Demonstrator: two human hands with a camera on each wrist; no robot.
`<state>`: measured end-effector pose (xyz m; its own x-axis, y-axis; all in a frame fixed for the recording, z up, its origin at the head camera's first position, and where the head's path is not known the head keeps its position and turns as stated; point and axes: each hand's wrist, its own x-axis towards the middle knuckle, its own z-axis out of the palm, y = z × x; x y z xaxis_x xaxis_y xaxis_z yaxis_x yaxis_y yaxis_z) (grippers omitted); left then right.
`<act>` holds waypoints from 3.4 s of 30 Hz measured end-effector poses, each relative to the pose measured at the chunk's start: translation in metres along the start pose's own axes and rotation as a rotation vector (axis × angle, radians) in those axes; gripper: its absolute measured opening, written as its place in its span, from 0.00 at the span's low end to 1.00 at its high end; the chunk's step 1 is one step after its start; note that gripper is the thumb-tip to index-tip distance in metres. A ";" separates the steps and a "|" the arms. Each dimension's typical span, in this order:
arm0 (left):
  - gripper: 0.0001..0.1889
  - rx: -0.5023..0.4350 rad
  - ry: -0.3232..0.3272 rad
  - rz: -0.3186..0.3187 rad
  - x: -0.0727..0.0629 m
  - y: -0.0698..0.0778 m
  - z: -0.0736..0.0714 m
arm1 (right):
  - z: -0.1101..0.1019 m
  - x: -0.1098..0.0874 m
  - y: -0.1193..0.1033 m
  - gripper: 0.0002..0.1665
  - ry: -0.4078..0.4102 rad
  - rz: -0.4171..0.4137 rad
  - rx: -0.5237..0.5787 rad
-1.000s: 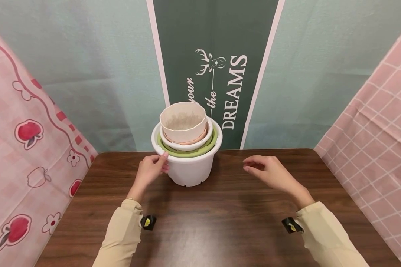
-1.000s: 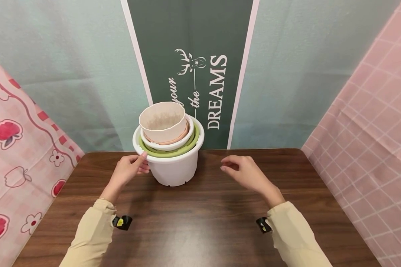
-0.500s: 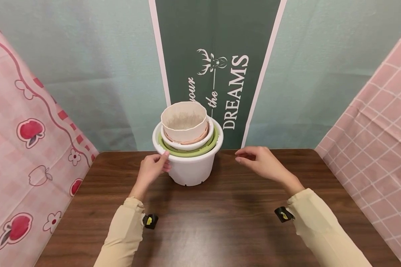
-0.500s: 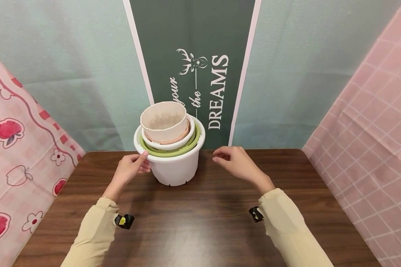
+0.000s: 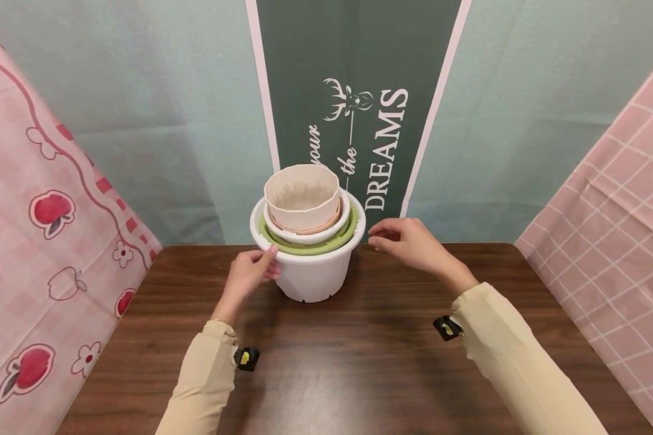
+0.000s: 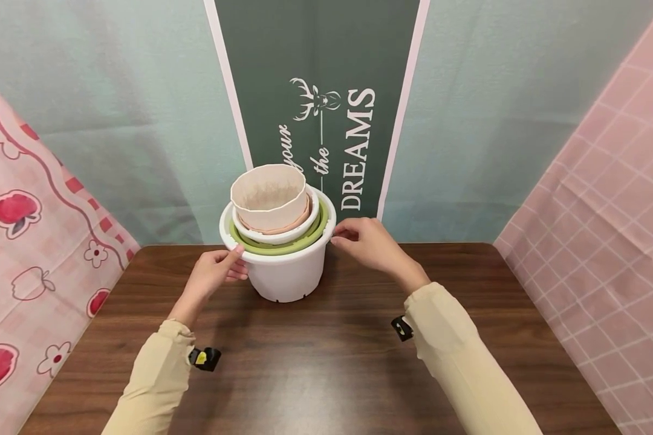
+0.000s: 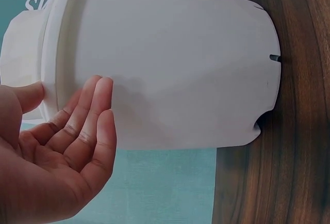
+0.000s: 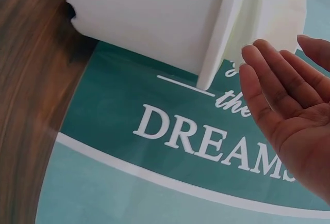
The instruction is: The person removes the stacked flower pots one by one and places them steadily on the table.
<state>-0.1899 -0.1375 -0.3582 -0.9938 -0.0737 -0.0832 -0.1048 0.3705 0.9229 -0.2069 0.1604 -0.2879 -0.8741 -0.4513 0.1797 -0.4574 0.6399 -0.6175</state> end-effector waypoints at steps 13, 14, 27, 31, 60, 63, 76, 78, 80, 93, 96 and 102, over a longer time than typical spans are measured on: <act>0.23 -0.016 0.010 0.001 0.000 0.001 0.002 | -0.004 0.026 -0.015 0.09 0.008 0.012 0.096; 0.23 -0.017 0.010 0.001 0.000 0.000 0.002 | -0.004 0.028 -0.016 0.09 0.007 0.015 0.097; 0.24 -0.033 0.010 -0.009 0.000 -0.004 0.001 | -0.005 0.053 -0.036 0.10 0.001 0.032 0.096; 0.23 -0.038 0.011 -0.010 -0.001 -0.004 0.001 | -0.002 0.061 -0.039 0.11 0.019 0.051 0.121; 0.24 -0.092 0.000 -0.026 0.002 -0.004 0.003 | 0.014 0.087 -0.049 0.13 0.118 0.257 0.175; 0.25 -0.102 -0.005 -0.033 0.002 -0.005 0.003 | 0.017 0.088 -0.048 0.13 0.142 0.266 0.190; 0.26 -0.096 -0.013 -0.033 0.002 -0.006 0.001 | 0.022 0.091 -0.045 0.12 0.155 0.288 0.224; 0.26 -0.097 -0.014 -0.033 0.002 -0.006 0.001 | 0.023 0.091 -0.045 0.11 0.153 0.290 0.223; 0.26 -0.098 -0.013 -0.033 0.002 -0.006 0.001 | 0.023 0.091 -0.044 0.11 0.155 0.290 0.221; 0.24 -0.112 -0.007 -0.030 0.003 -0.006 0.003 | 0.025 0.090 -0.042 0.10 0.189 0.303 0.208; 0.24 -0.112 -0.007 -0.028 0.004 -0.006 0.003 | 0.025 0.090 -0.042 0.11 0.192 0.301 0.201; 0.24 -0.115 -0.003 -0.035 0.003 -0.005 0.004 | 0.024 0.089 -0.041 0.11 0.201 0.290 0.201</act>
<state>-0.1929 -0.1362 -0.3649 -0.9898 -0.0816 -0.1167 -0.1342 0.2593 0.9564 -0.2616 0.0791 -0.2648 -0.9858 -0.1263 0.1102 -0.1635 0.5792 -0.7986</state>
